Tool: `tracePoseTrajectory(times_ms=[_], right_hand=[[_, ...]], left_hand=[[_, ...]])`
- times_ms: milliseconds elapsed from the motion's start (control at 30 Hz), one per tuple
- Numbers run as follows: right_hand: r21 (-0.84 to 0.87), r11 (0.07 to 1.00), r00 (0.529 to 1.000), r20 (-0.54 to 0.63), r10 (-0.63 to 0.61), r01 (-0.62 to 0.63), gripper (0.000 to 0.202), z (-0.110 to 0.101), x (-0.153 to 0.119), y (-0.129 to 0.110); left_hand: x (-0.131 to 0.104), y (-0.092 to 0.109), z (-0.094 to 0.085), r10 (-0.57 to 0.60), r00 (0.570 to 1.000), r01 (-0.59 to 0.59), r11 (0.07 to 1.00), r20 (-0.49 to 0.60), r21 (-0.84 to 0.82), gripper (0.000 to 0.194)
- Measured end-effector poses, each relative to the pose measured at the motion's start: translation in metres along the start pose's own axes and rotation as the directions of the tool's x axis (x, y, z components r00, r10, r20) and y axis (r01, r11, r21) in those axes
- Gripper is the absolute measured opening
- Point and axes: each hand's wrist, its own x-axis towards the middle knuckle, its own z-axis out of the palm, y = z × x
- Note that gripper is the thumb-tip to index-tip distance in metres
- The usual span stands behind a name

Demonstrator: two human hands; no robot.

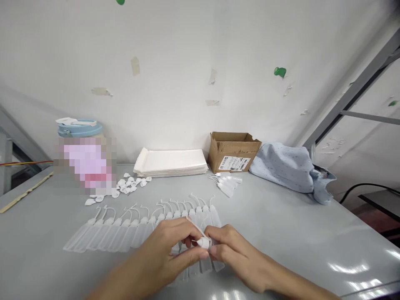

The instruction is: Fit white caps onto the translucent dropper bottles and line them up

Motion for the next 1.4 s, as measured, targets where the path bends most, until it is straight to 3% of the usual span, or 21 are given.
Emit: tracePoseTrajectory(times_ms=[133, 233, 433, 533, 633, 800, 900, 1000, 1067, 1133, 1200, 1267, 1300, 1333, 1400], right_hand=[[-0.201, 0.977, 0.997, -0.011, -0.079, 0.076, 0.015, 0.004, -0.001, 0.001], [-0.325, 0.939, 0.991, -0.027, -0.130, 0.115, 0.012, 0.006, -0.002, 0.004], [-0.327, 0.944, 0.997, -0.061, -0.054, 0.031, 0.016, 0.003, -0.001, 0.005], [-0.354, 0.934, 0.994, -0.075, -0.080, 0.048, 0.016, 0.002, -0.001, 0.005], [-0.455, 0.885, 0.983, -0.087, -0.159, 0.103, 0.014, 0.004, -0.001, 0.008], [-0.528, 0.820, 0.948, -0.082, -0.307, 0.220, 0.021, 0.005, 0.001, 0.013], [-0.466, 0.836, 0.908, -0.141, -0.394, 0.290, 0.025, 0.002, 0.001, 0.012], [-0.295, 0.915, 0.902, -0.250, -0.352, 0.276, 0.025, 0.000, 0.001, 0.009], [-0.187, 0.958, 0.928, -0.264, -0.263, 0.218, 0.025, -0.002, 0.001, 0.008], [-0.071, 0.985, 0.957, -0.236, -0.169, 0.156, 0.027, -0.003, 0.003, 0.008], [0.096, 0.992, 0.978, -0.196, -0.067, 0.087, 0.032, -0.006, 0.005, 0.010], [0.288, 0.957, 0.991, -0.122, 0.053, -0.015, 0.037, -0.009, 0.006, 0.012], [0.365, 0.929, 0.992, -0.078, 0.099, -0.064, 0.039, -0.010, 0.007, 0.013], [0.413, 0.906, 0.991, -0.044, 0.125, -0.096, 0.041, -0.011, 0.007, 0.013], [0.410, 0.908, 0.992, -0.046, 0.115, -0.086, 0.042, -0.012, 0.008, 0.014]], left_hand=[[-0.001, 0.007, -0.005, -0.150, 0.987, 0.150, 0.989, 0.062, 0.008, 0.026], [-0.003, 0.006, -0.002, -0.177, 0.980, 0.174, 0.984, 0.094, 0.042, 0.028], [-0.004, -0.004, 0.009, 0.100, 0.995, -0.100, 0.993, 0.013, 0.062, 0.012], [-0.001, 0.002, 0.006, -0.037, 0.999, 0.037, 0.999, 0.011, 0.010, 0.018], [0.001, 0.007, 0.002, -0.190, 0.978, 0.195, 0.979, 0.089, -0.055, 0.030], [0.003, -0.002, 0.003, -0.286, 0.924, 0.353, 0.893, 0.253, -0.279, 0.039], [0.004, -0.006, 0.003, -0.246, 0.937, 0.330, 0.857, 0.248, -0.395, 0.041], [0.005, -0.004, 0.003, -0.223, 0.965, 0.261, 0.884, 0.142, -0.387, 0.040], [0.003, -0.004, 0.007, -0.158, 0.987, 0.157, 0.960, 0.014, -0.233, 0.038], [0.001, -0.007, 0.013, 0.069, 0.990, -0.068, 0.998, -0.120, 0.010, 0.031], [0.000, -0.013, 0.019, 0.383, 0.905, -0.328, 0.905, -0.183, 0.272, 0.022], [-0.001, -0.018, 0.024, 0.591, 0.790, -0.457, 0.745, -0.163, 0.485, 0.017], [-0.001, -0.019, 0.025, 0.635, 0.759, -0.473, 0.691, -0.145, 0.546, 0.016], [0.000, -0.019, 0.026, 0.641, 0.755, -0.471, 0.678, -0.139, 0.564, 0.016], [0.000, -0.019, 0.024, 0.555, 0.815, -0.428, 0.768, -0.163, 0.475, 0.013]])
